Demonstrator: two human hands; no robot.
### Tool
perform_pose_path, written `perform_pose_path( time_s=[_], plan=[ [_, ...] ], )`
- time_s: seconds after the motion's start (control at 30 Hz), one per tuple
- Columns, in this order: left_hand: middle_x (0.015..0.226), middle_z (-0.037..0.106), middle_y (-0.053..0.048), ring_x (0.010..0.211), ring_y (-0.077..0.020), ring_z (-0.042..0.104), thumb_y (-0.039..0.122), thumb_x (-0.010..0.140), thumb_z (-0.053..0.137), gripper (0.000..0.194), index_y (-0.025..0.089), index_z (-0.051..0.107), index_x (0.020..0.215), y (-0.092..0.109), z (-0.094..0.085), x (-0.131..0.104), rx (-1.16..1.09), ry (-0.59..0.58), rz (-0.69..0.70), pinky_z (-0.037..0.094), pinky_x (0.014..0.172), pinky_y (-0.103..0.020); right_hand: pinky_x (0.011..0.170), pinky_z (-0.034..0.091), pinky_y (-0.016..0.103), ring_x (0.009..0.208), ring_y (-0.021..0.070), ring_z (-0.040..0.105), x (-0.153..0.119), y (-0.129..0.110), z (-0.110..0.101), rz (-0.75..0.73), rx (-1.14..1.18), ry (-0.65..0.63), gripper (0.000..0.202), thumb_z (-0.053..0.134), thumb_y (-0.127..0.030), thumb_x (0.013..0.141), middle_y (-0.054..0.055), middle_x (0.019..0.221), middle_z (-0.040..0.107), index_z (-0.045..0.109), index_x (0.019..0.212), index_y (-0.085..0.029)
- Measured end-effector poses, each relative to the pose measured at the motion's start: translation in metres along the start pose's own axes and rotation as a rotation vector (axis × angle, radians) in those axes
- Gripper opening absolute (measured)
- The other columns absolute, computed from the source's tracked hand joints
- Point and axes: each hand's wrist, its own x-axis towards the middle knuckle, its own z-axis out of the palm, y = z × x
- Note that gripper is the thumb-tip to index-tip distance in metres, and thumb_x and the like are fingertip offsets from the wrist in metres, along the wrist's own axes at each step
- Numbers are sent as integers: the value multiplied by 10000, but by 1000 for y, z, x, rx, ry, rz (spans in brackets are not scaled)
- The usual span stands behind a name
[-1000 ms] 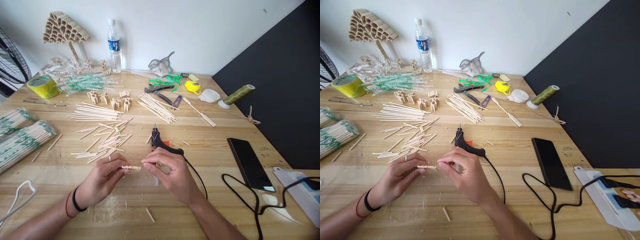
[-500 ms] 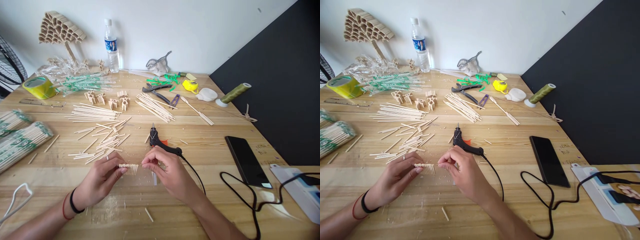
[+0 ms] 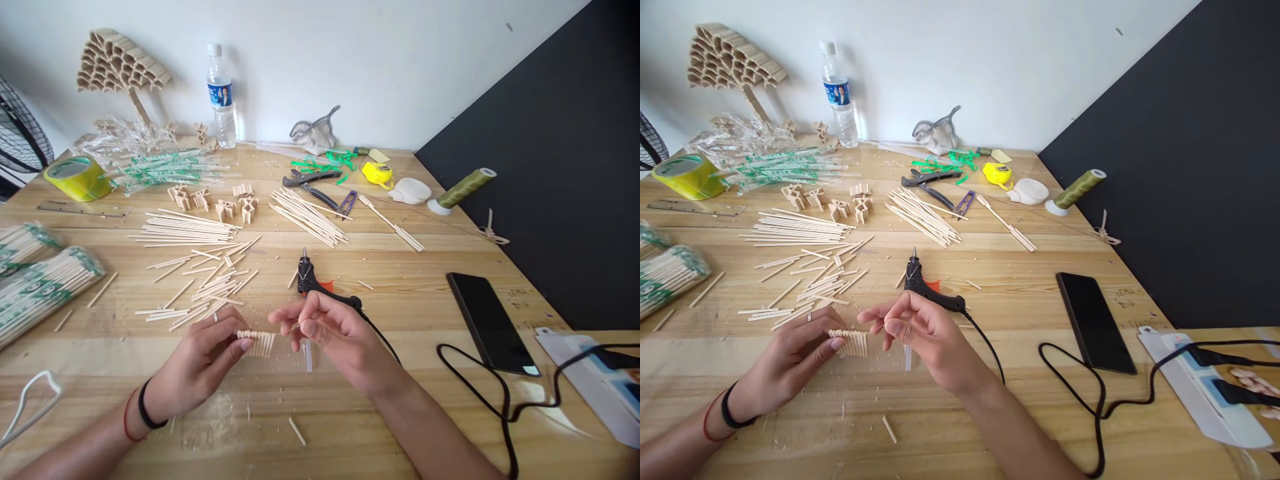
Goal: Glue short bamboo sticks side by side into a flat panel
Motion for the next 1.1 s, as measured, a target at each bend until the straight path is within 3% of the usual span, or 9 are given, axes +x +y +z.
perform_pose_path(
  time_s=[0.23, 0.37, 0.6, 0.7, 0.8, 0.9, 0.97, 1.03, 1.1],
  plan=[
    [834, 608, -10, 738, -130, 578, 191, 1075, 494, 225, 189, 602, 878, -1, 0, -2, 4, -16, -13, 460, 694, -232, 694, 475, 276, 688, 130, 567, 1, -1, -4, 4, -98, 108, 240, 768, -392, 955, -17, 748, 662, 641, 861, -211],
    [830, 599, -2, 724, -122, 571, 186, 1074, 493, 228, 191, 590, 868, 0, 0, -3, 5, -11, -8, 453, 686, -224, 660, 456, 263, 681, 128, 547, 0, -7, -5, -9, -301, 201, 229, 740, -412, 966, -24, 745, 622, 650, 897, -213],
    [810, 590, 3, 699, -123, 552, 199, 1076, 486, 239, 191, 587, 860, 1, -1, -2, 18, -12, -15, 441, 670, -227, 659, 452, 257, 688, 129, 539, -3, -4, -3, -33, -447, 199, 202, 654, -383, 1022, -33, 744, 581, 639, 894, -227],
    [803, 587, 6, 696, -121, 549, 199, 1075, 492, 240, 191, 589, 855, 1, -1, -1, 16, -10, -5, 439, 670, -224, 747, 483, 269, 800, 146, 572, -3, -2, -3, -134, -502, 219, 166, 653, -354, 1026, -4, 868, 594, 658, 906, -239],
    [813, 598, 2, 713, -125, 558, 201, 1076, 490, 238, 192, 593, 861, 0, 0, -1, 9, -8, 3, 445, 684, -226, 940, 493, 308, 1115, 195, 587, -1, -3, -4, -250, -562, 270, 150, 671, -344, 1018, 56, 1173, 584, 691, 904, -247],
    [806, 596, 3, 703, -126, 549, 213, 1079, 486, 247, 193, 589, 855, -1, 0, -3, 11, -8, -4, 440, 676, -229, 1045, 483, 359, 1310, 236, 563, 0, -5, -6, -224, -416, 246, 173, 665, -361, 1027, 74, 1429, 550, 672, 899, -246],
    [806, 597, 3, 705, -126, 551, 223, 1080, 486, 251, 193, 587, 852, -2, 1, -3, 17, -8, -8, 440, 679, -230, 1007, 516, 375, 1207, 227, 654, -1, -5, -6, -167, -251, 185, 174, 657, -375, 1036, 80, 1412, 618, 654, 922, -243],
    [797, 599, 7, 695, -123, 554, 235, 1078, 493, 245, 192, 588, 856, -2, 1, -3, 30, -7, -17, 440, 672, -227, 866, 549, 339, 932, 181, 724, -2, -5, -7, -107, -130, 125, 179, 655, -384, 1040, 67, 1168, 745, 640, 939, -238],
    [751, 584, 22, 650, -115, 536, 251, 1074, 504, 242, 193, 588, 854, -2, 1, -3, 51, -5, -34, 425, 635, -222, 646, 490, 263, 626, 114, 623, -2, -5, -7, -49, -74, 103, 203, 661, -400, 1035, 15, 884, 761, 621, 928, -232]
  ],
)
